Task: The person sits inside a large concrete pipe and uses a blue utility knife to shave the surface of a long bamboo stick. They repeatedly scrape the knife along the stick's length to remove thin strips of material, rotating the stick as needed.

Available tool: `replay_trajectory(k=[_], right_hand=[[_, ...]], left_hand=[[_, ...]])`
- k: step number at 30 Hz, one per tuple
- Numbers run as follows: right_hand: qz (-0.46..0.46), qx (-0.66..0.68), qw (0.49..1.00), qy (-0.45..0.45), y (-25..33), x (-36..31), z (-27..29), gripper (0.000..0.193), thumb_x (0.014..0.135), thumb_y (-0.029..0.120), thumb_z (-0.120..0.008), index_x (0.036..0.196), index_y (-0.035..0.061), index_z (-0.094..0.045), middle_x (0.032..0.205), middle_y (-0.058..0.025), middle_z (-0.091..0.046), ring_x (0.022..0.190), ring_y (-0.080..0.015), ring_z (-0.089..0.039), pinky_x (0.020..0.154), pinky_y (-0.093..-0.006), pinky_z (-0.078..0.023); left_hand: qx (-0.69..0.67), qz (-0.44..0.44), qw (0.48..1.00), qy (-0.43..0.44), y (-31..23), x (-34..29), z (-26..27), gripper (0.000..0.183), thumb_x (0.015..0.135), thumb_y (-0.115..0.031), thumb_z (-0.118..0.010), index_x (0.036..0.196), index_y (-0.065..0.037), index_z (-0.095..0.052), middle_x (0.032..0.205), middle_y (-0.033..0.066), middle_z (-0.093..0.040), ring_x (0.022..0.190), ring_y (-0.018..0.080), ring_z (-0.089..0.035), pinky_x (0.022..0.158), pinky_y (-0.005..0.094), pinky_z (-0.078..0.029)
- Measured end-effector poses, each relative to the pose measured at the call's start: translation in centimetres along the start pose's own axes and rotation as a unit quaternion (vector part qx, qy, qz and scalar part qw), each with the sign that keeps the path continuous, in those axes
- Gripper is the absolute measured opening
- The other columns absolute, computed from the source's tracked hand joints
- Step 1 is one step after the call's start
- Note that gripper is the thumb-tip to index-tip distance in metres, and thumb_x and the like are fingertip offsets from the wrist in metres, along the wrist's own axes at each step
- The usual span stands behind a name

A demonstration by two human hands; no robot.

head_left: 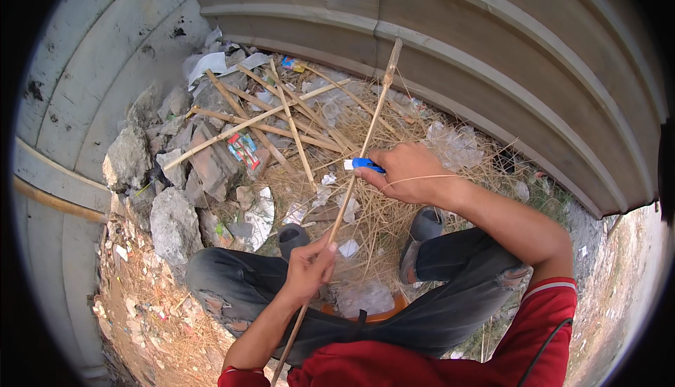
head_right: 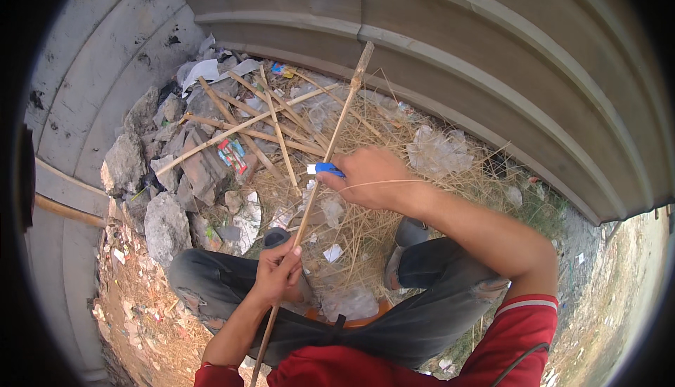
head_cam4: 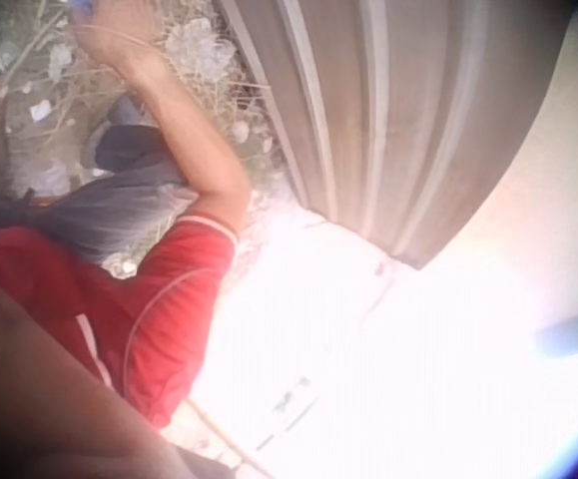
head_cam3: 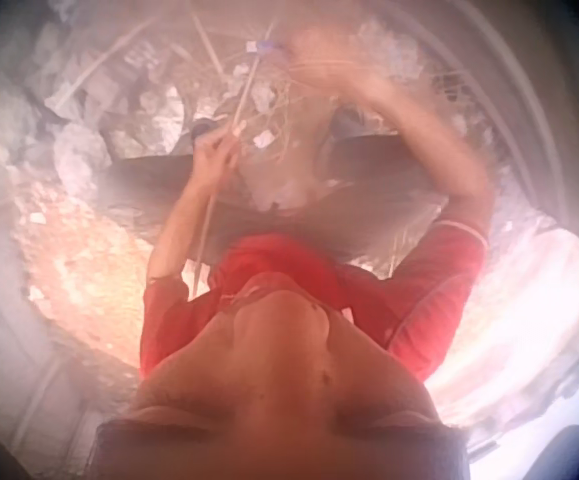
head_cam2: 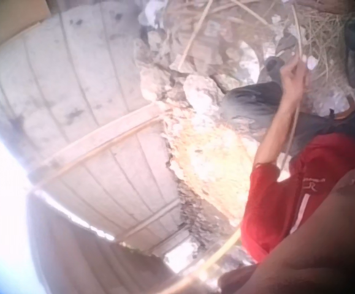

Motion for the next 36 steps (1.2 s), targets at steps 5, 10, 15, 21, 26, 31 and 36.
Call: replay_trajectory(k=[5, 10, 15, 21, 26, 31, 36], right_hand=[[-0.087, -0.025, 0.984, -0.155, -7.5, 1.6, 3.1, 0.056, 0.105, 0.052, -0.052, 0.087, 0.0018, -0.071, 0.068, -0.0226, -0.066, 0.07, -0.0454, -0.068, 0.068, -0.0538, -0.053], [-0.04, 0.043, 0.991, -0.118, -6.2, -0.1, 2.6, 0.054, 0.104, 0.049, -0.054, 0.087, 0.0006, -0.07, 0.066, -0.0233, -0.064, 0.067, -0.0465, -0.065, 0.065, -0.0546, -0.051], [0.009, 0.099, 0.995, 0.032, 0.9, -1.0, -1.0, 0.052, 0.104, 0.049, -0.054, 0.091, 0.0014, -0.071, 0.068, -0.0234, -0.066, 0.069, -0.0463, -0.068, 0.066, -0.0547, -0.053], [0.106, 0.045, 0.99, 0.083, 5.8, -2.6, -3.6, 0.052, 0.104, 0.051, -0.054, 0.093, 0.0024, -0.07, 0.06, -0.0233, -0.063, 0.058, -0.0464, -0.066, 0.056, -0.0551, -0.054], [-0.103, 0.004, 0.993, -0.053, -2.6, 2.5, 0.9, 0.056, 0.106, 0.051, -0.049, 0.095, 0.0014, -0.073, 0.068, -0.0233, -0.068, 0.07, -0.0454, -0.07, 0.067, -0.0552, -0.056], [-0.046, 0.05, 0.998, 0.009, -0.6, -0.4, -0.1, 0.054, 0.106, 0.051, -0.051, 0.093, 0.0018, -0.07, 0.065, -0.0212, -0.065, 0.068, -0.046, -0.067, 0.065, -0.0543, -0.053], [0.064, 0.067, 0.988, 0.121, 6.2, -2.8, -4.0, 0.051, 0.105, 0.051, -0.053, 0.096, 0.0034, -0.069, 0.064, -0.0226, -0.066, 0.065, -0.0474, -0.067, 0.062, -0.0568, -0.054]], left_hand=[[0.056, -0.017, 0.998, -0.022, 1.4, -0.7, 0.1, 0.044, 0.11, -0.018, -0.056, 0.15, -0.002, -0.053, 0.068, -0.0046, -0.046, 0.052, 0.0036, -0.037, 0.047, 0.022, -0.031], [0.012, -0.026, 0.999, -0.036, 0.2, 0.4, 0.1, 0.048, 0.107, -0.015, -0.062, 0.151, 0.002, -0.051, 0.069, -0.0066, -0.05, 0.057, 0.0014, -0.041, 0.051, 0.0218, -0.033], [0.021, -0.049, 0.995, -0.085, -0.5, 0.2, -0.2, 0.046, 0.105, -0.014, -0.064, 0.149, 0.0, -0.055, 0.074, -0.0082, -0.052, 0.059, 0.0003, -0.042, 0.052, 0.0204, -0.032], [0.046, -0.074, 0.989, -0.116, -1.4, 0.2, 0.3, 0.04, 0.104, -0.012, -0.067, 0.141, 0.0, -0.063, 0.076, -0.0111, -0.052, 0.063, -0.0014, -0.041, 0.054, 0.0192, -0.031], [0.091, -0.066, 0.989, -0.095, 0.5, -1.4, 0.8, 0.039, 0.103, -0.009, -0.068, 0.139, 0.003, -0.063, 0.091, -0.006, -0.065, 0.076, -0.0009, -0.053, 0.063, 0.0173, -0.042], [0.04, -0.073, 0.994, -0.072, -0.2, -0.2, 0.0, 0.04, 0.101, -0.005, -0.068, 0.138, 0.008, -0.062, 0.109, 0.0007, -0.069, 0.088, 0.0014, -0.058, 0.071, 0.0174, -0.047], [0.06, -0.108, 0.985, -0.123, -1.2, 0.1, 0.4, 0.036, 0.1, -0.005, -0.069, 0.135, 0.006, -0.065, 0.098, -0.003, -0.067, 0.083, 0.0014, -0.057, 0.067, 0.0191, -0.046]])
Point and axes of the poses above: each hand's wrist, its own x-axis towards the middle knuckle, its own z-axis out of the back of the hand, y = z × x, the point moved 3 cm from there along x, towards the middle knuckle
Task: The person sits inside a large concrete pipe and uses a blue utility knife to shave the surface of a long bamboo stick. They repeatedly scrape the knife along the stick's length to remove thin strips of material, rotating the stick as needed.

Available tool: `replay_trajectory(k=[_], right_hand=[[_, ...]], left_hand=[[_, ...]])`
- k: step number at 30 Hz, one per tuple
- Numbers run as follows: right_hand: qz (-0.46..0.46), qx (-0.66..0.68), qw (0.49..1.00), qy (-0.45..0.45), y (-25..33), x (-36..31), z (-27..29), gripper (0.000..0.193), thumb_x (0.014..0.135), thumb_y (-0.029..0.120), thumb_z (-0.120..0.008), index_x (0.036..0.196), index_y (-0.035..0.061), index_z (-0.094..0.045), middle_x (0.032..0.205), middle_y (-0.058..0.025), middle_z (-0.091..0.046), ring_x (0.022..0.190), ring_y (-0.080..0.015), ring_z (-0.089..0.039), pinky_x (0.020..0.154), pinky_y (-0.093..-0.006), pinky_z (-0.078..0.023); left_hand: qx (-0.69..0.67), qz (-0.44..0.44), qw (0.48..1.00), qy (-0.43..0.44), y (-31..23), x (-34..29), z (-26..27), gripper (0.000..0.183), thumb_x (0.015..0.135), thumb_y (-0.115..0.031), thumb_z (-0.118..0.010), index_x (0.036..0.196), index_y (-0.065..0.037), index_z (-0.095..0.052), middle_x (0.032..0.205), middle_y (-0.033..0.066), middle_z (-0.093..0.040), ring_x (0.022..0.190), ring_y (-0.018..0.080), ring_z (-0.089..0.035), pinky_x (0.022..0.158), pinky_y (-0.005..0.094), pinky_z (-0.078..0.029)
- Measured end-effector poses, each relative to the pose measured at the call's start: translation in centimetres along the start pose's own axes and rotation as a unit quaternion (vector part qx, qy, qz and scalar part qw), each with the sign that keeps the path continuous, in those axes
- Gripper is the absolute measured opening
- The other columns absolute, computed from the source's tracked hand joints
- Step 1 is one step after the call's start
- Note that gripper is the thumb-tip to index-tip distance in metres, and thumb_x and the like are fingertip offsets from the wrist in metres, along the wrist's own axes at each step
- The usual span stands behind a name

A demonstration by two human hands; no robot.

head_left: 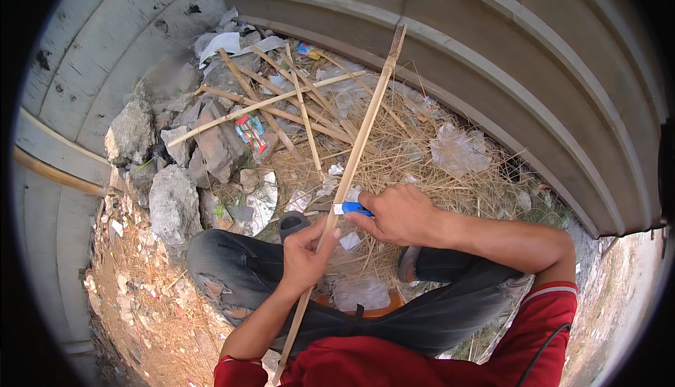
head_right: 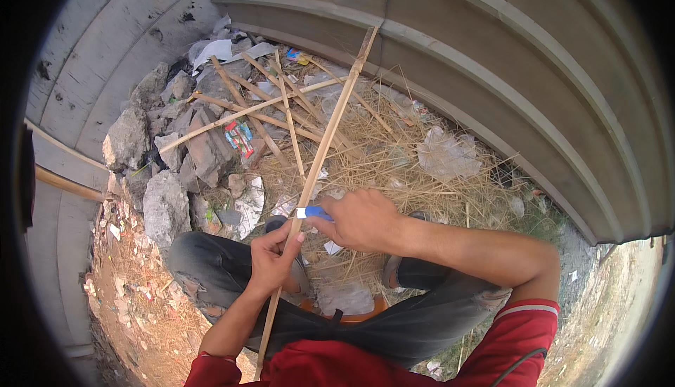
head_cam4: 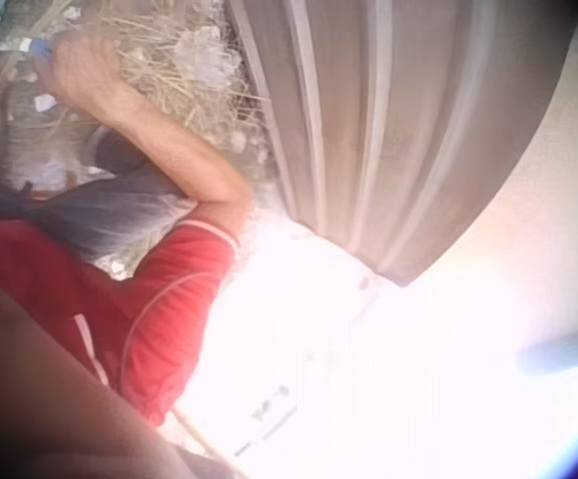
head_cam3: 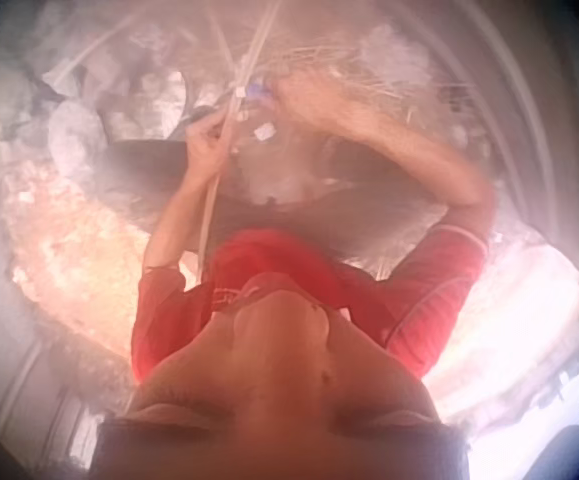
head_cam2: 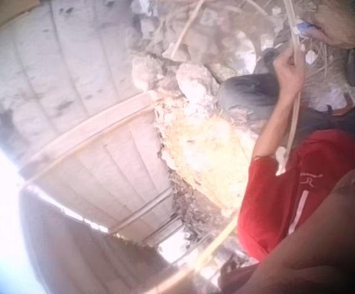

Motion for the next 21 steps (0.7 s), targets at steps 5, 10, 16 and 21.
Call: replay_trajectory(k=[5, 10, 16, 21], right_hand=[[-0.041, -0.046, 0.994, -0.096, -2.7, 2.1, 0.9, 0.053, 0.106, 0.051, -0.051, 0.096, 0.0021, -0.07, 0.065, -0.0238, -0.065, 0.065, -0.0477, -0.067, 0.061, -0.0566, -0.054], [-0.169, -0.025, 0.965, -0.197, -12.3, 1.8, 7.9, 0.056, 0.106, 0.047, -0.051, 0.09, -0.0017, -0.072, 0.068, -0.0235, -0.067, 0.068, -0.0448, -0.068, 0.065, -0.0572, -0.054], [-0.055, -0.027, 0.996, -0.064, -2.5, 0.7, 2.7, 0.054, 0.105, 0.05, -0.052, 0.095, 0.0006, -0.073, 0.066, -0.0251, -0.067, 0.068, -0.0469, -0.069, 0.065, -0.0561, -0.055], [-0.007, -0.039, 0.999, -0.017, -0.5, 0.8, -0.1, 0.053, 0.103, 0.053, -0.054, 0.102, 0.0038, -0.072, 0.066, -0.0243, -0.068, 0.068, -0.047, -0.07, 0.065, -0.0558, -0.056]], left_hand=[[0.121, -0.059, 0.991, -0.029, 0.3, 0.5, 0.5, 0.035, 0.098, -0.006, -0.071, 0.132, 0.002, -0.069, 0.091, 0.0021, -0.072, 0.08, 0.0043, -0.062, 0.067, 0.0228, -0.05], [0.21, -0.119, 0.97, 0.007, 0.2, -1.2, -0.3, 0.035, 0.094, -0.005, -0.074, 0.127, 0.004, -0.071, 0.077, 0.0033, -0.065, 0.068, 0.0029, -0.055, 0.057, 0.023, -0.043], [0.168, -0.08, 0.981, -0.045, -0.4, -0.2, -0.1, 0.033, 0.093, -0.007, -0.074, 0.124, 0.003, -0.072, 0.081, 0.0088, -0.073, 0.072, 0.0056, -0.063, 0.062, 0.0261, -0.051], [0.167, -0.127, 0.975, -0.071, -0.4, 0.3, 0.3, 0.033, 0.093, -0.006, -0.074, 0.125, 0.004, -0.072, 0.082, 0.0072, -0.072, 0.071, 0.005, -0.061, 0.061, 0.0254, -0.05]])
Point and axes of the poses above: each hand's wrist, its own x-axis towards the middle knuckle, its own z-axis out of the back of the hand, y = z × x, the point moved 3 cm from there along x, towards the middle knuckle
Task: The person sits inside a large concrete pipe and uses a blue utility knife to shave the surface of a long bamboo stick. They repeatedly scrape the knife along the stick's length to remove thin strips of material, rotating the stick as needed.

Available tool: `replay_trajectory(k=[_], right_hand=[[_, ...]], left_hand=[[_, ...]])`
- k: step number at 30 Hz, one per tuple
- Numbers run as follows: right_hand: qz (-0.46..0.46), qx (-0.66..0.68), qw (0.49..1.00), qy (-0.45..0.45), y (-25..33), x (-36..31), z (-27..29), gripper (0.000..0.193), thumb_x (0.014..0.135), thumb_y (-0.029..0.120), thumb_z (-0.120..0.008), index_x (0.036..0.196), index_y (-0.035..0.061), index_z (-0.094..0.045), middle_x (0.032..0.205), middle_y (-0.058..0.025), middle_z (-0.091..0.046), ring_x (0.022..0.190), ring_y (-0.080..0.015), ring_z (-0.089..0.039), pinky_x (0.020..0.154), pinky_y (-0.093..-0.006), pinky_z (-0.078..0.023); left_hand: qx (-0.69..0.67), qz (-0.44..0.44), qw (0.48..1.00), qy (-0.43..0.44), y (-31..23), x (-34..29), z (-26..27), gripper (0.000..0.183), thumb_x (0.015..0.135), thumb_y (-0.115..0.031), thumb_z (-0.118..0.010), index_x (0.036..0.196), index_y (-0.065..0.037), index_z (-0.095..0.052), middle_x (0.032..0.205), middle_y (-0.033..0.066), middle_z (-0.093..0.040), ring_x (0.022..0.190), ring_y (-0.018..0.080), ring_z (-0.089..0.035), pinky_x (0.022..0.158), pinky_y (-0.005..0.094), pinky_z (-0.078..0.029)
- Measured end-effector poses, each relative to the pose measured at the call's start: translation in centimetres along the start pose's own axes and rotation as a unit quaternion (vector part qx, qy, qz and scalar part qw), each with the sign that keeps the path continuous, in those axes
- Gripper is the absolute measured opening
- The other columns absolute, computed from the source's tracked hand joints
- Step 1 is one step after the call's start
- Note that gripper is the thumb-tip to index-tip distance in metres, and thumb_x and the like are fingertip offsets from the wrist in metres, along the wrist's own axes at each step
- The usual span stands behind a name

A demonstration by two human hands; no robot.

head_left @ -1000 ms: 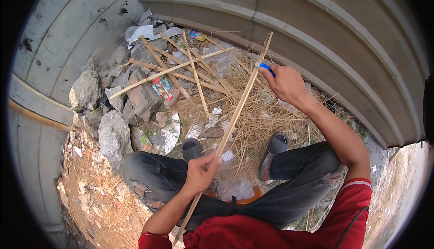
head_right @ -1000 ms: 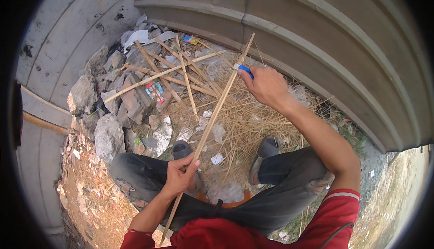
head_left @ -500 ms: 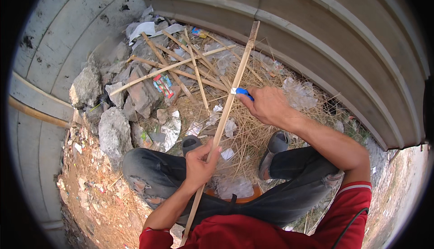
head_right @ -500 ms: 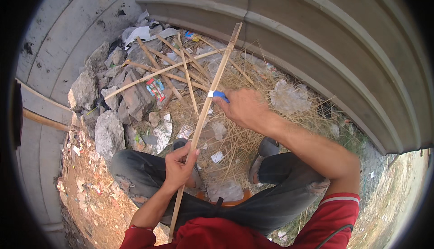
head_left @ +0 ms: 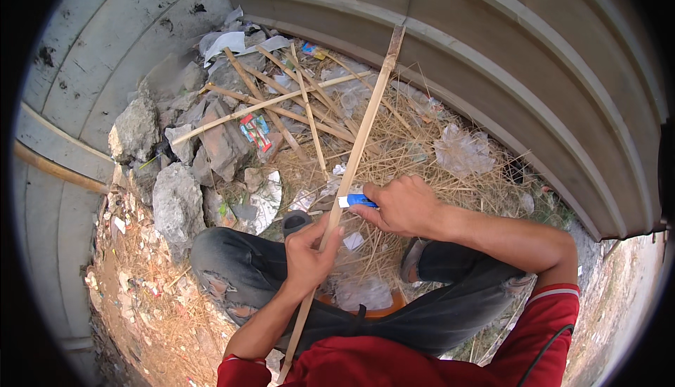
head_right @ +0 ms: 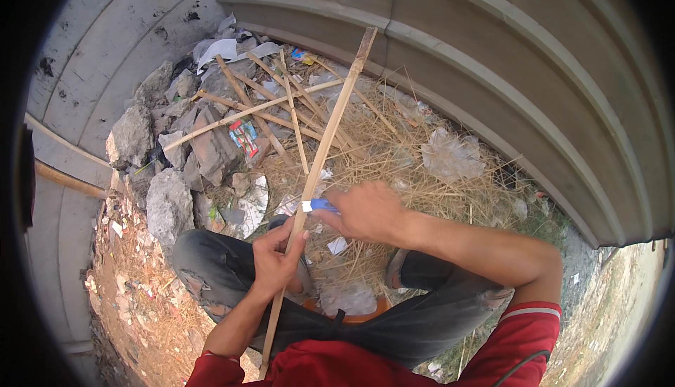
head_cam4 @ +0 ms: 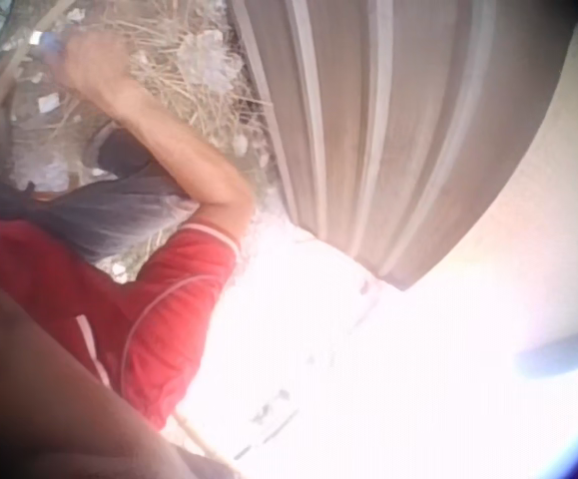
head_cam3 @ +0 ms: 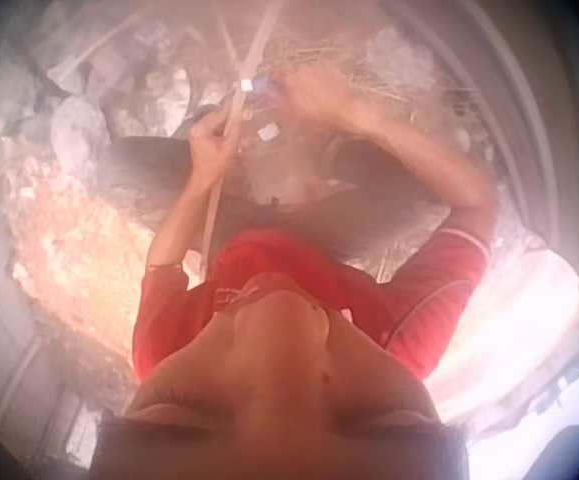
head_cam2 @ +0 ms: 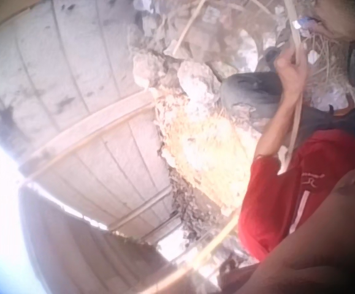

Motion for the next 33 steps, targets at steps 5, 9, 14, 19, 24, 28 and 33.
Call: replay_trajectory(k=[5, 9, 14, 19, 24, 28, 33], right_hand=[[-0.125, 0.005, 0.98, -0.155, -6.1, 3.2, 4.2, 0.057, 0.104, 0.052, -0.052, 0.091, 0.0012, -0.072, 0.067, -0.0235, -0.068, 0.069, -0.0473, -0.069, 0.064, -0.055, -0.056], [-0.17, -0.035, 0.961, -0.215, -12.1, 2.2, 7.3, 0.057, 0.105, 0.052, -0.052, 0.088, 0.0017, -0.072, 0.071, -0.0234, -0.068, 0.072, -0.047, -0.068, 0.067, -0.0545, -0.054], [-0.129, 0.043, 0.959, -0.25, -10.8, 1.3, 8.2, 0.055, 0.104, 0.051, -0.056, 0.085, 0.0016, -0.07, 0.067, -0.022, -0.066, 0.068, -0.0451, -0.064, 0.064, -0.0521, -0.05], [-0.096, 0.153, 0.957, -0.226, -8.9, 0.9, 7.3, 0.051, 0.099, 0.047, -0.067, 0.079, 0.0007, -0.066, 0.057, -0.0105, -0.056, 0.054, -0.0237, -0.053, 0.056, -0.0404, -0.043], [-0.161, 0.364, 0.9, -0.179, -8.3, 2.0, 5.2, 0.044, 0.096, 0.042, -0.075, 0.078, 0.0026, -0.067, 0.06, 0.0028, -0.048, 0.058, -0.0087, -0.043, 0.054, -0.032, -0.036], [-0.166, 0.384, 0.896, -0.151, -8.0, 2.9, 3.1, 0.039, 0.096, 0.039, -0.074, 0.083, 0.0017, -0.07, 0.061, 0.0022, -0.049, 0.059, -0.0089, -0.044, 0.055, -0.0324, -0.038], [-0.154, 0.413, 0.886, -0.146, -6.1, 3.3, 2.2, 0.035, 0.095, 0.036, -0.076, 0.09, 0.0012, -0.072, 0.065, 0.0007, -0.054, 0.06, -0.0106, -0.046, 0.057, -0.0332, -0.04]], left_hand=[[0.052, 0.005, 0.998, 0.034, -0.4, -0.8, 0.3, 0.034, 0.092, -0.007, -0.075, 0.124, 0.004, -0.072, 0.079, 0.0126, -0.072, 0.071, 0.0071, -0.064, 0.063, 0.0269, -0.051], [0.029, -0.031, 0.997, 0.061, -1.0, -1.5, -0.5, 0.032, 0.094, -0.004, -0.074, 0.125, 0.004, -0.072, 0.074, -0.0016, -0.062, 0.068, -0.0004, -0.052, 0.055, 0.0212, -0.042], [0.011, -0.019, 0.998, 0.053, -1.4, -1.3, -0.5, 0.031, 0.094, -0.004, -0.074, 0.124, 0.004, -0.072, 0.078, -0.0023, -0.066, 0.069, -0.0009, -0.053, 0.056, 0.0198, -0.042], [0.007, -0.013, 1.0, 0.015, -0.7, -1.3, -0.1, 0.034, 0.093, -0.004, -0.076, 0.126, 0.003, -0.072, 0.075, -0.0047, -0.062, 0.066, -0.0009, -0.049, 0.054, 0.02, -0.038], [0.025, -0.018, 0.999, 0.028, -1.7, -0.9, -0.3, 0.036, 0.091, -0.007, -0.079, 0.126, 0.002, -0.073, 0.071, -0.0052, -0.058, 0.062, -0.0002, -0.043, 0.051, 0.0212, -0.032], [0.037, -0.017, 0.999, 0.023, -2.0, -0.7, -0.6, 0.037, 0.091, -0.009, -0.08, 0.126, 0.001, -0.073, 0.07, -0.0052, -0.057, 0.061, 0.0001, -0.043, 0.051, 0.0218, -0.033], [0.002, 0.007, 0.999, 0.04, 0.2, -0.8, -0.9, 0.041, 0.097, -0.007, -0.074, 0.136, 0.002, -0.067, 0.083, -0.0041, -0.063, 0.069, 0.0007, -0.051, 0.058, 0.0199, -0.042]])
Point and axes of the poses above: each hand's wrist, its own x-axis towards the middle knuckle, its own z-axis out of the back of the hand, y = z × x, the point moved 3 cm from there along x, towards the middle knuckle
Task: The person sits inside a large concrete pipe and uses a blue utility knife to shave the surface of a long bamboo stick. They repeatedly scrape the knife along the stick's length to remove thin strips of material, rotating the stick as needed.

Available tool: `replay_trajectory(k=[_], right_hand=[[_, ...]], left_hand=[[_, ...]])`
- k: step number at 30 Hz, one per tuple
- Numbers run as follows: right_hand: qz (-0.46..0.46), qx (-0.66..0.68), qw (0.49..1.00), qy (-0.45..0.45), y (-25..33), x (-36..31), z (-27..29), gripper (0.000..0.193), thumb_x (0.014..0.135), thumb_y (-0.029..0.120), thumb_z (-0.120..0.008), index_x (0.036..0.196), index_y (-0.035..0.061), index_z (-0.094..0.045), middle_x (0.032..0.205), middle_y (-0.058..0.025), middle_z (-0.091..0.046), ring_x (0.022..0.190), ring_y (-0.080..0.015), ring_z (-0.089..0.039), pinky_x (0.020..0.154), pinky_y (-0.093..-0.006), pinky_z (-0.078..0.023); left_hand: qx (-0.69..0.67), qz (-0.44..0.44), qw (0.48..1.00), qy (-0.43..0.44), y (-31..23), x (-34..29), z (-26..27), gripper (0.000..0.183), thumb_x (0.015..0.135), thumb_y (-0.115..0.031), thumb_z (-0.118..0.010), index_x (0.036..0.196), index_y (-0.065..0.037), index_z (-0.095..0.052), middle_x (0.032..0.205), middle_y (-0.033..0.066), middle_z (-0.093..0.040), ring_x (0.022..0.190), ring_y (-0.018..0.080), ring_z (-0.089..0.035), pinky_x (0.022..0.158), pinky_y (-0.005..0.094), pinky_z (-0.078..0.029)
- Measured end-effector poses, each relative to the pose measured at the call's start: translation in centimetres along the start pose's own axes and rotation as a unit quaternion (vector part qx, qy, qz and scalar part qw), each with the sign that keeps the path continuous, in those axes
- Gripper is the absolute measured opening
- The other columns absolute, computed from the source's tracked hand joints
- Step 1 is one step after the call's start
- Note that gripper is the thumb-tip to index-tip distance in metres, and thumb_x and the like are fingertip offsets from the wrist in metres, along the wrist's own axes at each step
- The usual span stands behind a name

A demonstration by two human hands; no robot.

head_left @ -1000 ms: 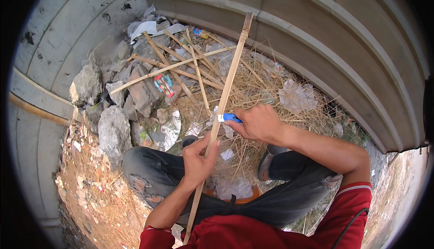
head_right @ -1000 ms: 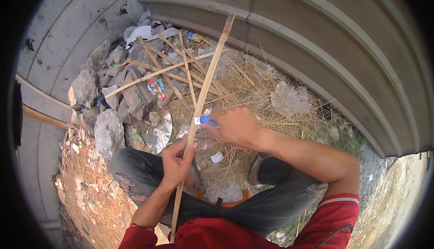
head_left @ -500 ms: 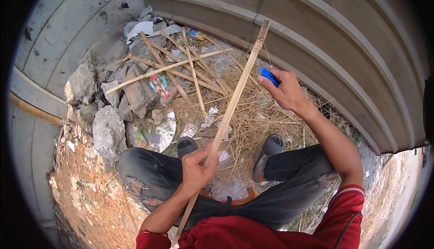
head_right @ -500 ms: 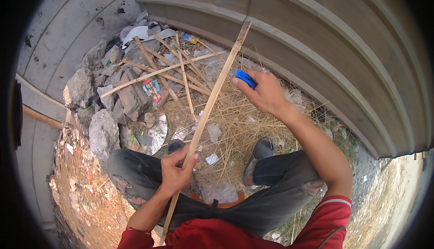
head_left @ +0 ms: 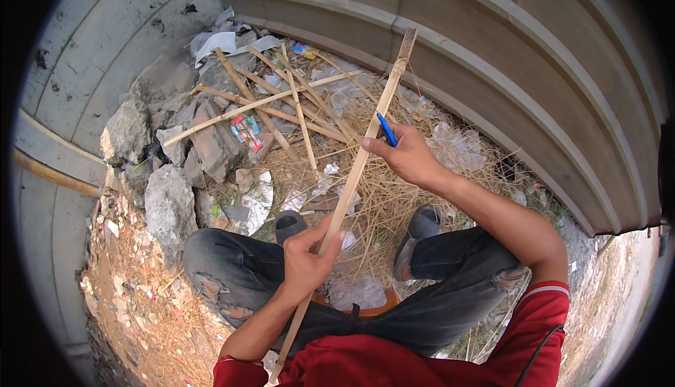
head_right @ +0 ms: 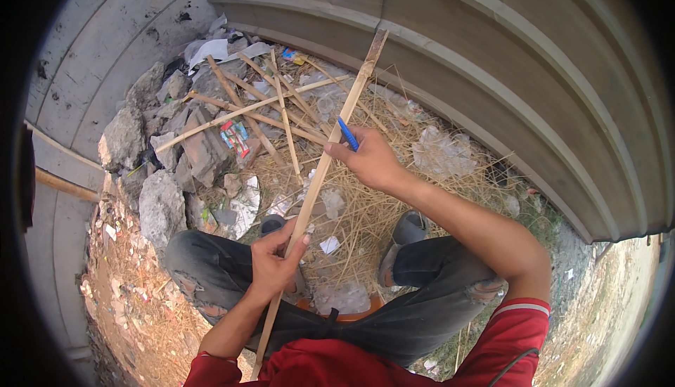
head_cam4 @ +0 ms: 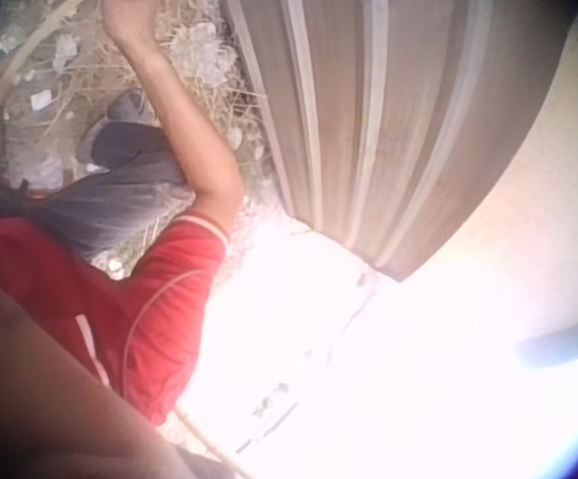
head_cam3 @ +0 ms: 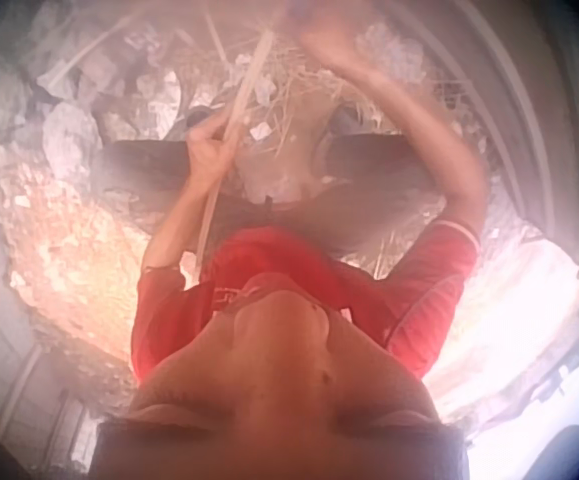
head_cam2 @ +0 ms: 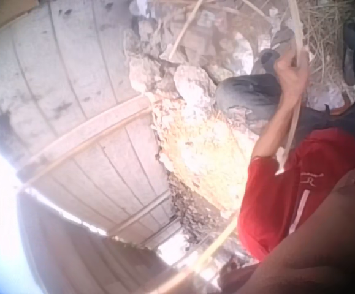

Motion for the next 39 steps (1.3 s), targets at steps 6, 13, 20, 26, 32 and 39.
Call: replay_trajectory(k=[6, 13, 20, 26, 32, 39], right_hand=[[0.04, -0.046, 0.995, 0.077, 0.5, -1.6, -2.0, 0.036, 0.088, 0.035, -0.086, 0.097, 0.0031, -0.072, 0.062, 0.005, -0.05, 0.059, -0.0061, -0.042, 0.054, -0.0282, -0.036], [0.171, -0.34, 0.915, 0.131, 2.6, -5.7, -4.9, 0.048, 0.101, 0.048, -0.059, 0.088, 0.0029, -0.065, 0.061, -0.0212, -0.063, 0.06, -0.0449, -0.066, 0.057, -0.0554, -0.051], [0.161, -0.387, 0.904, 0.084, 1.3, -4.3, -5.1, 0.05, 0.106, 0.047, -0.052, 0.094, 0.0004, -0.065, 0.063, -0.0233, -0.065, 0.063, -0.0466, -0.067, 0.058, -0.0562, -0.052], [0.101, -0.382, 0.917, -0.049, 1.4, 1.3, 2.5, 0.054, 0.108, 0.047, -0.047, 0.089, 0.0012, -0.07, 0.072, -0.0238, -0.069, 0.07, -0.0461, -0.068, 0.065, -0.0553, -0.054], [0.129, -0.38, 0.904, 0.148, 2.0, -5.3, -5.0, 0.05, 0.107, 0.047, -0.05, 0.093, 0.0012, -0.067, 0.063, -0.0226, -0.064, 0.065, -0.0471, -0.065, 0.064, -0.0555, -0.052], [0.091, -0.392, 0.914, -0.057, -0.7, 2.2, 3.4, 0.056, 0.105, 0.049, -0.052, 0.088, -0.0001, -0.073, 0.071, -0.0241, -0.069, 0.071, -0.0457, -0.069, 0.066, -0.0563, -0.054]], left_hand=[[-0.017, 0.038, 0.999, 0.0, -0.9, 0.6, -0.1, 0.042, 0.097, -0.009, -0.072, 0.137, 0.004, -0.064, 0.085, 0.0104, -0.075, 0.077, 0.0037, -0.062, 0.066, 0.0249, -0.052], [-0.04, 0.06, 0.997, -0.032, -0.7, 0.9, 1.1, 0.038, 0.101, -0.008, -0.069, 0.137, 0.002, -0.066, 0.083, -0.0058, -0.065, 0.069, -0.0001, -0.054, 0.06, 0.0189, -0.044], [-0.001, 0.078, 0.997, -0.025, -0.5, 1.2, 1.7, 0.033, 0.098, -0.01, -0.072, 0.129, 0.002, -0.07, 0.075, -0.0041, -0.065, 0.067, -0.0005, -0.053, 0.056, 0.0201, -0.043], [-0.026, 0.072, 0.997, 0.005, -0.5, -1.0, 1.1, 0.028, 0.098, -0.009, -0.071, 0.124, 0.002, -0.072, 0.072, -0.0058, -0.061, 0.068, -0.0009, -0.05, 0.055, 0.0212, -0.042], [-0.094, 0.087, 0.991, -0.023, -0.8, 0.7, 1.3, 0.028, 0.099, -0.009, -0.069, 0.125, 0.003, -0.071, 0.073, -0.0043, -0.064, 0.069, -0.0005, -0.051, 0.055, 0.0217, -0.043], [-0.012, 0.059, 0.998, 0.024, 0.6, -1.3, 1.1, 0.028, 0.098, -0.011, -0.071, 0.12, 0.005, -0.072, 0.068, 0.0006, -0.066, 0.067, -0.0007, -0.053, 0.056, 0.0229, -0.045]])
Point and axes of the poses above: each hand's wrist, its own x-axis towards the middle knuckle, its own z-axis out of the back of the hand, y = z × x, the point moved 3 cm from there along x, towards the middle knuckle
